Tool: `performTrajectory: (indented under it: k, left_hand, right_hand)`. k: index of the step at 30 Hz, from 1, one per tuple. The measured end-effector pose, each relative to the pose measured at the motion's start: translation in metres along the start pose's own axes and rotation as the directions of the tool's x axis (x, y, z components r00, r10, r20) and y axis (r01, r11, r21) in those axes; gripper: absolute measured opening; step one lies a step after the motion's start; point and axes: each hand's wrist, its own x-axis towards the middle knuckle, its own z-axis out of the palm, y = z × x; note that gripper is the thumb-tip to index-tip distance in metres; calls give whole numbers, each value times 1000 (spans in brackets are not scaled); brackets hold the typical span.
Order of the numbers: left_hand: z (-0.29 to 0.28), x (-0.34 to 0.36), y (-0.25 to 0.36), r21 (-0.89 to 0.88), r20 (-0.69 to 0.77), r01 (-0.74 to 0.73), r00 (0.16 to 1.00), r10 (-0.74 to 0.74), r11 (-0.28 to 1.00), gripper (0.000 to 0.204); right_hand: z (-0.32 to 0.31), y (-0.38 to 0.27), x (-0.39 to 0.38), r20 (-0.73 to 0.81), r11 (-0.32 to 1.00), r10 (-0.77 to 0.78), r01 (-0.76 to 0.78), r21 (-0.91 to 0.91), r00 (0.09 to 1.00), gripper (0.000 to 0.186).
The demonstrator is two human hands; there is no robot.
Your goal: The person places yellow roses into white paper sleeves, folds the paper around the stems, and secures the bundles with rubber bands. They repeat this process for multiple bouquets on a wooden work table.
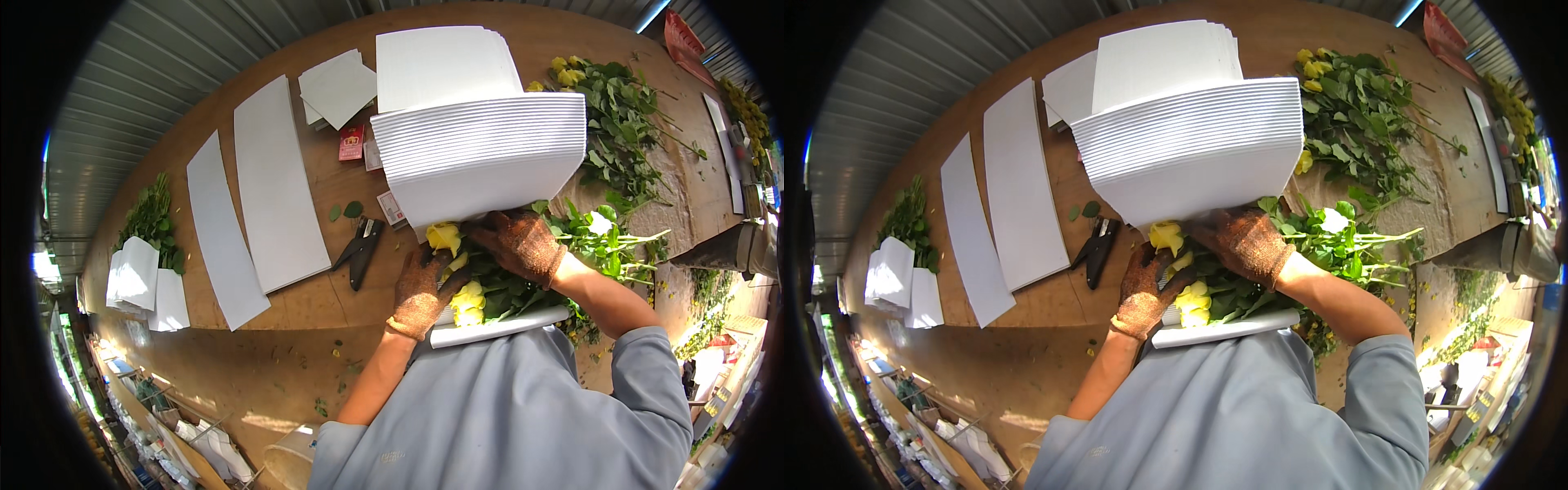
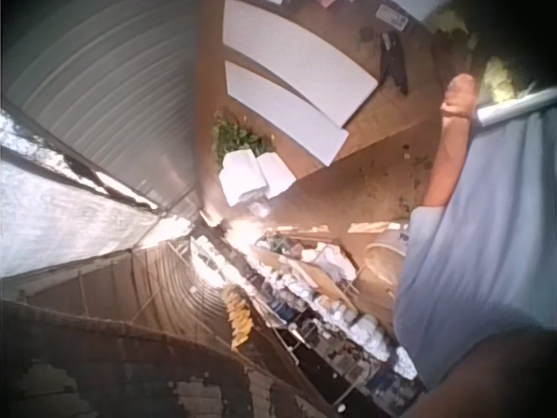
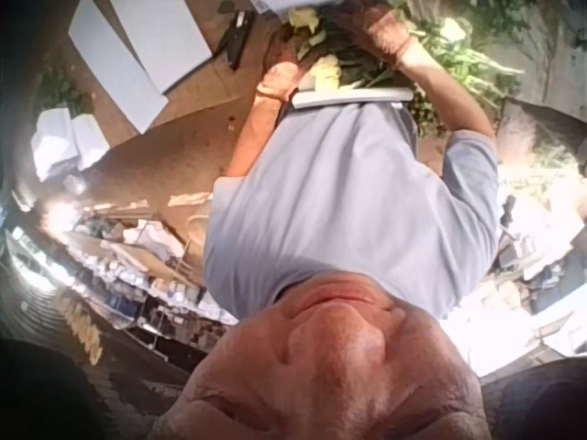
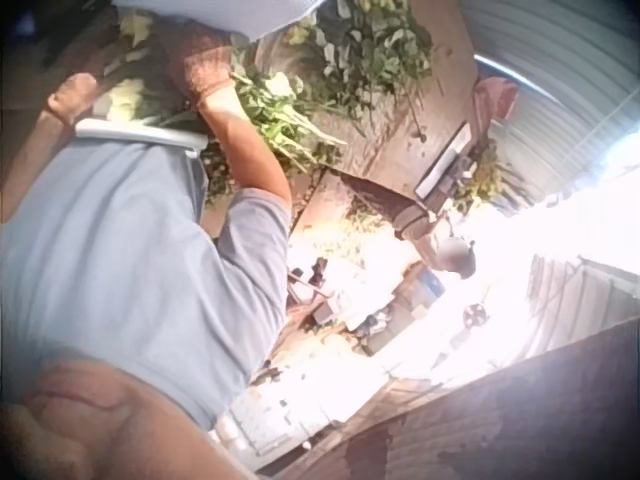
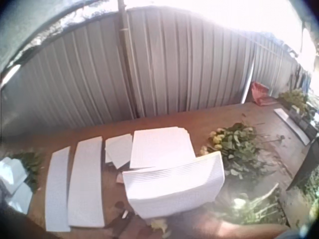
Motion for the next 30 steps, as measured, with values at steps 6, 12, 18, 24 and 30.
performTrajectory:
  k: [6, 12, 18, 24, 30]
  left_hand:
    - [-3, 4, 6, 32, -84, -115, 990, 117, 993, 53]
    - [-5, 7, 8, 103, 13, -15, 1000, 14, 995, 72]
    - [-15, 11, 3, 107, 34, -51, 998, 47, 993, 74]
    - [-11, 5, -4, 163, -59, -74, 995, 85, 984, 73]
    - [25, 6, -42, 207, -201, -200, 949, 242, 958, 58]
  right_hand:
    - [21, 10, -4, -27, 1000, 14, -15, -11, 1000, 44]
    - [20, 4, -3, -44, 999, 20, -19, 27, 999, 37]
    - [-58, -14, -1, 154, 975, -183, 160, 155, 971, 42]
    - [-183, -5, 33, -284, 990, -124, 100, -99, 951, 59]
    - [-182, 28, 23, 352, 706, -634, 329, 627, 689, 60]
